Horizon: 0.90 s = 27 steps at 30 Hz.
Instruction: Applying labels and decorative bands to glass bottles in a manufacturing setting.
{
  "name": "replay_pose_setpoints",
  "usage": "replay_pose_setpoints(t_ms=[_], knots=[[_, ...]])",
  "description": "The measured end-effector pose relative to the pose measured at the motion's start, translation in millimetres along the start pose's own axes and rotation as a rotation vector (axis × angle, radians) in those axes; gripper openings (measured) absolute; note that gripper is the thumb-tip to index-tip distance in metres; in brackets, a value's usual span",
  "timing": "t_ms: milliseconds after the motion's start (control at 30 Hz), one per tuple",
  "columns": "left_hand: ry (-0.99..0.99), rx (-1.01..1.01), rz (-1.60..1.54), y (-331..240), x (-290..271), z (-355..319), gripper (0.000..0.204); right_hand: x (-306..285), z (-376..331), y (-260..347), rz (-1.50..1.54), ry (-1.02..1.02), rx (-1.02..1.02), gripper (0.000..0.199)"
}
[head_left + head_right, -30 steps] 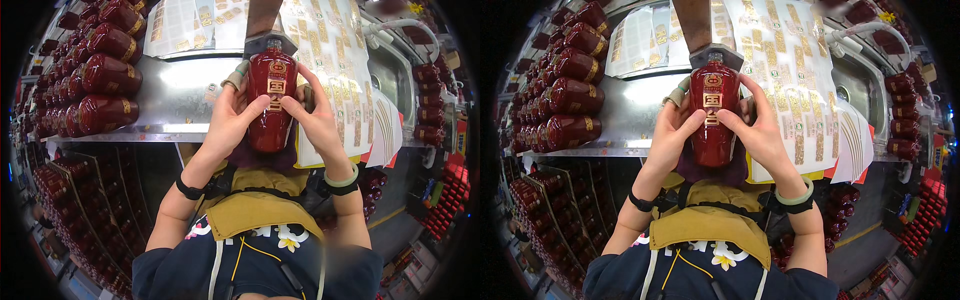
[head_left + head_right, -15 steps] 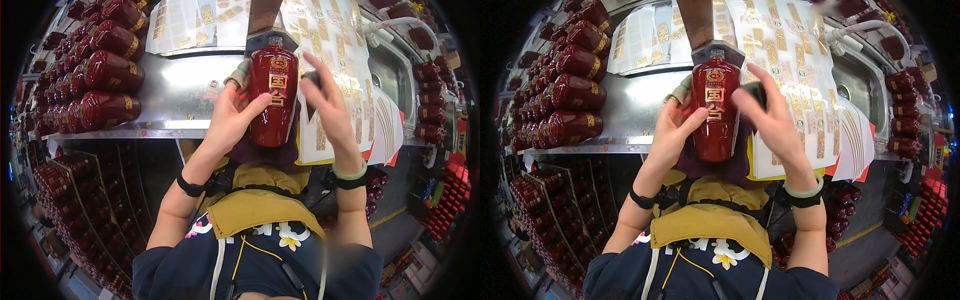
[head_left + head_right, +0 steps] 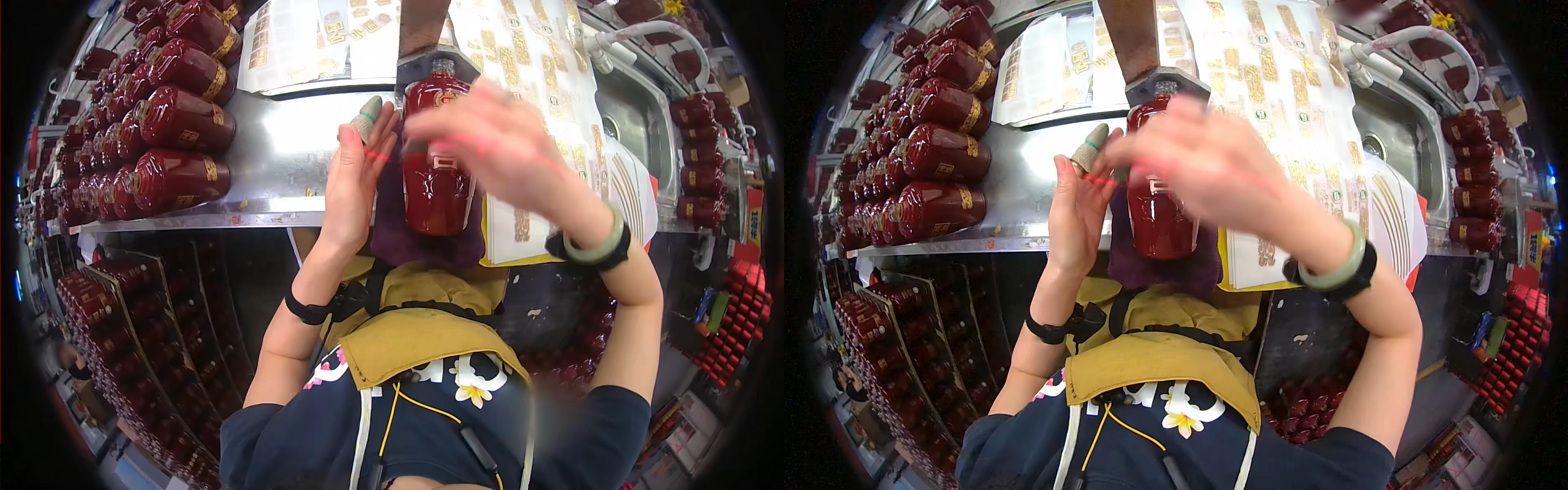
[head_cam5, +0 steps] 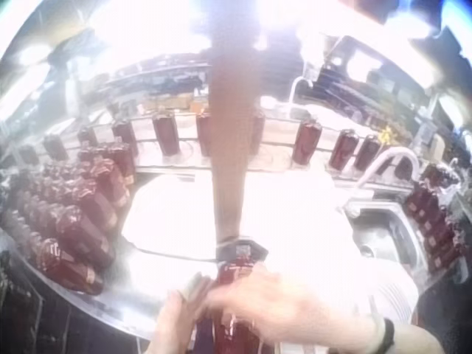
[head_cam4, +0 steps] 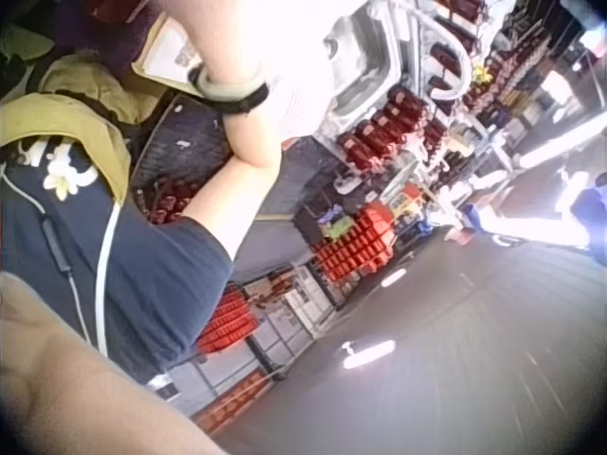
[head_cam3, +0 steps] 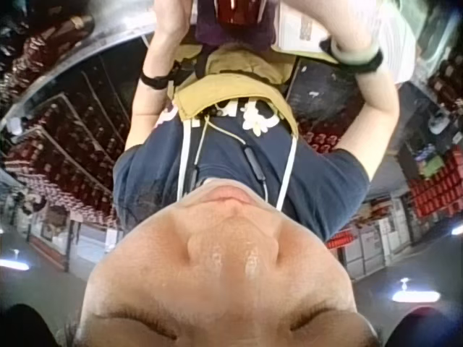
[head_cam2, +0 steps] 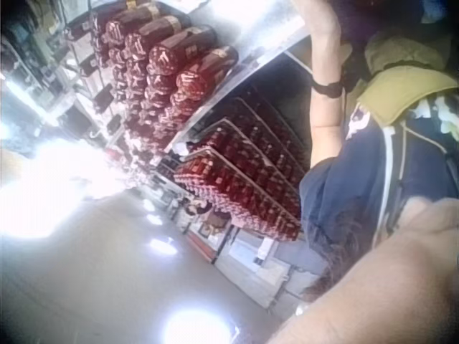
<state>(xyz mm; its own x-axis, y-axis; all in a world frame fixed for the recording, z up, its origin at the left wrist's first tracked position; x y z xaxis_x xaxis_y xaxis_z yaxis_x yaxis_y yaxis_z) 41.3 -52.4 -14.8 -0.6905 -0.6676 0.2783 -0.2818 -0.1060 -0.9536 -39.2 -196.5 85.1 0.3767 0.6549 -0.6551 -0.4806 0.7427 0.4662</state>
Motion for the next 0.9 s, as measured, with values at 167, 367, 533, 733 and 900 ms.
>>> replay_pose_setpoints(t_ms=[167, 367, 533, 733, 900], knots=[[-0.035, 0.069, 0.128, 0.2, -0.6, -2.2, 0.080, -16.3, -34.3, -18.4, -0.207, -0.017, -0.236, 0.027], [0.286, 0.707, 1.066, -8.8, 13.4, -6.9, 0.087, -47.0, -73.7, -7.3, -0.038, -0.283, 0.097, 0.029], [0.347, 0.826, 1.244, -21.4, 22.3, 7.0, 0.083, -60.5, -86.5, -10.2, -0.004, -0.446, 0.265, 0.027], [0.315, 0.714, 1.138, -21.6, 4.4, 22.7, 0.081, -60.3, -102.9, -13.8, -0.007, -0.534, 0.364, 0.026], [0.373, 0.770, 1.210, -29.5, 16.5, 32.7, 0.078, -56.2, -104.0, -16.1, 0.067, -0.589, 0.396, 0.025]])
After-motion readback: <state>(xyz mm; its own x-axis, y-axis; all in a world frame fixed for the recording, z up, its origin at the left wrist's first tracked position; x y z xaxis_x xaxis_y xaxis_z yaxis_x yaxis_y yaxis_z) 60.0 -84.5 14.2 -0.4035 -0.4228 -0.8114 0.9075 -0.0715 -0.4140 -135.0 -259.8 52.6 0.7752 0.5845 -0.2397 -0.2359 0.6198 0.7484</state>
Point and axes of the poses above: each hand's wrist, its own z-axis towards the middle knuckle, its own x-axis out of the palm, y = z × x, the point moved 5 cm from there along z, towards the middle knuckle, and after that the axes turned 9 degrees about z, right-handed, at the moved point
